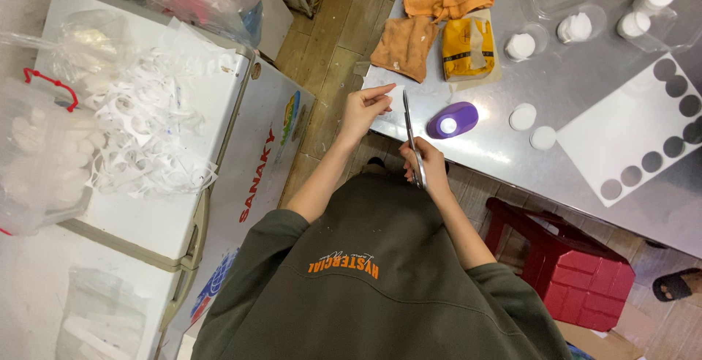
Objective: The person uses a purple hole puncher to cut circular stickers from a sheet of white adhesive paper, then peels the stickers and places them onto white plastic lids of containers.
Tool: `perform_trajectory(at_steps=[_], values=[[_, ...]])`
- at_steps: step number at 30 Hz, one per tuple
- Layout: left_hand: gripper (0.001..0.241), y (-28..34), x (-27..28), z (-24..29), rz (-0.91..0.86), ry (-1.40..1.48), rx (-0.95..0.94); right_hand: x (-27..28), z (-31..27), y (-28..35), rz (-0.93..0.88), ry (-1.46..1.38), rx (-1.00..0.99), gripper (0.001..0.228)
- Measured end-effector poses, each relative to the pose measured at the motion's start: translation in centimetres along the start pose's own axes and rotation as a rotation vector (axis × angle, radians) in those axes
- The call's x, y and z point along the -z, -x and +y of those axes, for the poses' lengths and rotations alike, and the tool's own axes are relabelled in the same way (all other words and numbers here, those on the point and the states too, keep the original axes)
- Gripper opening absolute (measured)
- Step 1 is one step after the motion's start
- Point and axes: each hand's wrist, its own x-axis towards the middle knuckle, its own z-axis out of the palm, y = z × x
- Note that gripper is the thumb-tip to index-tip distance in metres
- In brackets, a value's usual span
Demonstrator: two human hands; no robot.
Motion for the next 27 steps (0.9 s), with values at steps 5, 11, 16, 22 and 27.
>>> perform_trajectory(at_steps=[5,11,16,22,27], values=[[0.032,-0.9,1.0,-4.0,0.009,0.024,0.041,-0.1,2.6,-1.6,-0.147,-0.126,0.086,0.033],[0.032,-0.9,1.1,-7.9,-0.052,0.065,0.063,-1.2,2.2,-2.8,-0.051,-0.070,0.011,0.030],[0.031,-1.4,1.6,-9.3,-0.033,0.064,0.083,-1.9,1.6,-3.1,0.004,0.003,-0.053,0.030],[0.035,-0.6,1.9,-8.2,0.049,0.048,0.127,-1.0,3.1,-3.4,0.020,0.071,-0.116,0.034],[0.036,-1.6,1.4,-6.2,0.078,0.007,0.097,2.8,5.8,-0.2,0.067,0.000,-0.111,0.036]])
